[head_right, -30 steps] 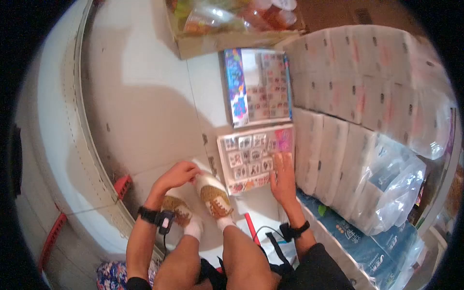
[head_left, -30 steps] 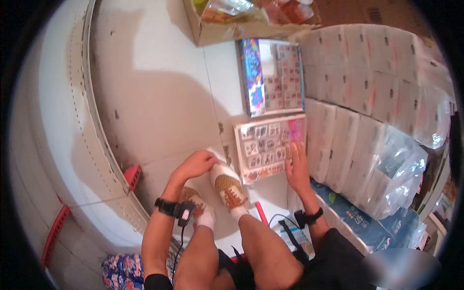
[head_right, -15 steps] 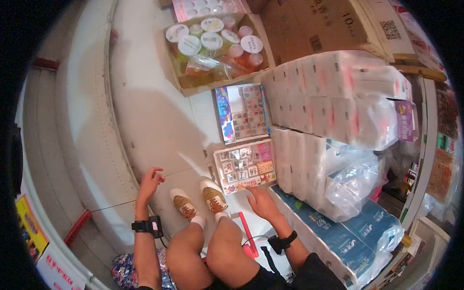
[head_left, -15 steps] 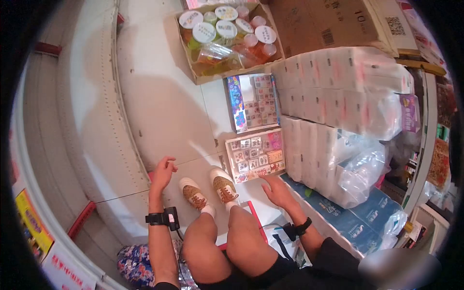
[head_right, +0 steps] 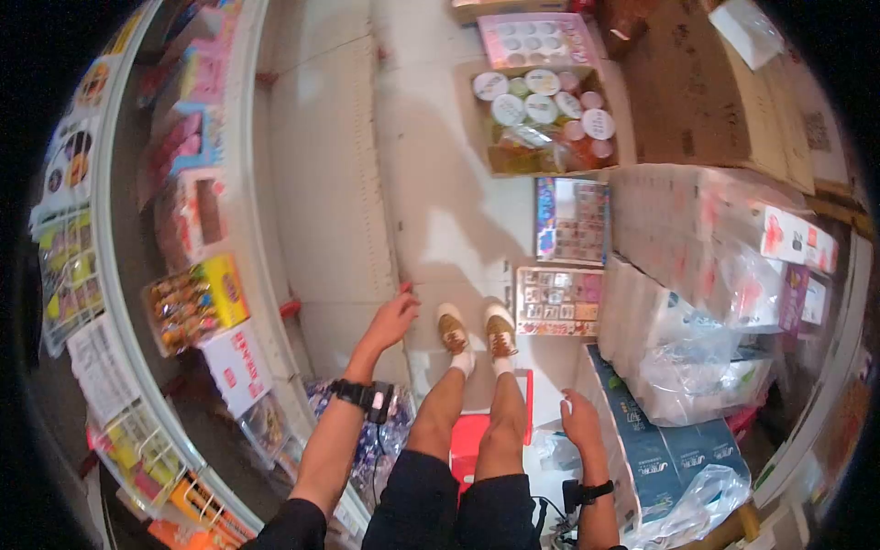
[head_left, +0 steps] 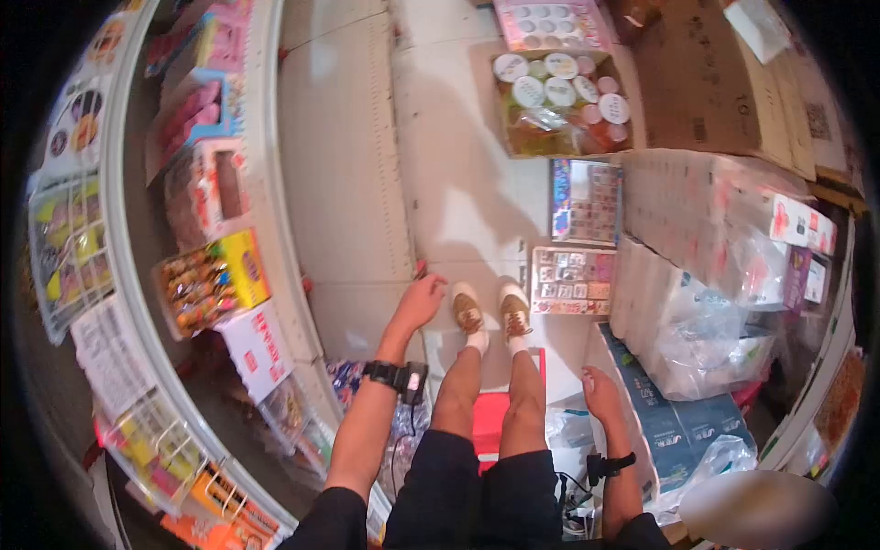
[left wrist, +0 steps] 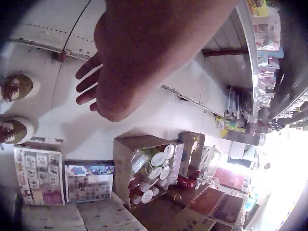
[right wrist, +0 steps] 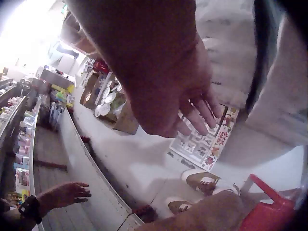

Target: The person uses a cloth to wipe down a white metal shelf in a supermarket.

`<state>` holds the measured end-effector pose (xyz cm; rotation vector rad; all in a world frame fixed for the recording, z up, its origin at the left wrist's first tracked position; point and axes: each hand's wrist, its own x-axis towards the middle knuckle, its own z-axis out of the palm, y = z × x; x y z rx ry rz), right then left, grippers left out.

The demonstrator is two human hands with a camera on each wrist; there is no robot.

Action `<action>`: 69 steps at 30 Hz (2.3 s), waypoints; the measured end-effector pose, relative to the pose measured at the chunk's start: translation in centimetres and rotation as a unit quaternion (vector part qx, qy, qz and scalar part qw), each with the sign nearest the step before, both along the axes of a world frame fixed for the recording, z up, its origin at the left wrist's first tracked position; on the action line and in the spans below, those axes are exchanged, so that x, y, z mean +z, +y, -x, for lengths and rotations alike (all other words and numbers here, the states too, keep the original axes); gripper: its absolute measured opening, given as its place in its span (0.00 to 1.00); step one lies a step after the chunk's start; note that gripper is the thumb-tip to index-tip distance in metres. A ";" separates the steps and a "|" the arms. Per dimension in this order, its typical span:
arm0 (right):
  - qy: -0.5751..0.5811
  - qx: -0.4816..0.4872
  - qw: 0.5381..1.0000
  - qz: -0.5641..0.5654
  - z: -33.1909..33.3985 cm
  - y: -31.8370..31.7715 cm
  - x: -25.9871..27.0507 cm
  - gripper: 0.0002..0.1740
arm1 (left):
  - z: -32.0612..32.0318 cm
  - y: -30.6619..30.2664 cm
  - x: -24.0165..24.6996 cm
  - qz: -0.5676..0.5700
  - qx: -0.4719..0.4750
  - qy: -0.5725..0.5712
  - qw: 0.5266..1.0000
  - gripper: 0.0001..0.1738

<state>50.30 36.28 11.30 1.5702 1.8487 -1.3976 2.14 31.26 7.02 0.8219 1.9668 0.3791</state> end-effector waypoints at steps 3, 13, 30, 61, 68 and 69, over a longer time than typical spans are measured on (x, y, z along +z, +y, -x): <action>-0.025 0.077 0.996 -0.048 -0.3 0.6 1.7 0.19 | -1.4 -0.4 3.7 0.055 -0.018 -0.040 0.998 0.17; -0.082 0.117 0.968 -0.204 -0.7 8.6 7.0 0.24 | -4.2 -2.4 5.3 0.072 -0.062 -0.090 0.991 0.16; -0.168 -0.080 0.974 -0.131 -4.1 -5.4 16.0 0.21 | 0.0 8.0 8.9 0.098 -0.049 -0.275 0.955 0.17; -0.496 -0.590 0.616 -0.161 -28.2 -10.1 23.3 0.45 | 8.2 11.6 13.2 0.159 0.014 -0.250 0.955 0.17; -0.642 -0.407 0.593 -0.265 -28.6 -15.9 28.6 0.25 | 8.4 8.5 11.9 0.111 0.063 -0.268 0.955 0.18; -0.522 -0.499 0.569 -0.394 -26.2 -12.5 30.3 0.24 | 7.9 8.2 12.3 0.110 0.072 -0.266 0.955 0.18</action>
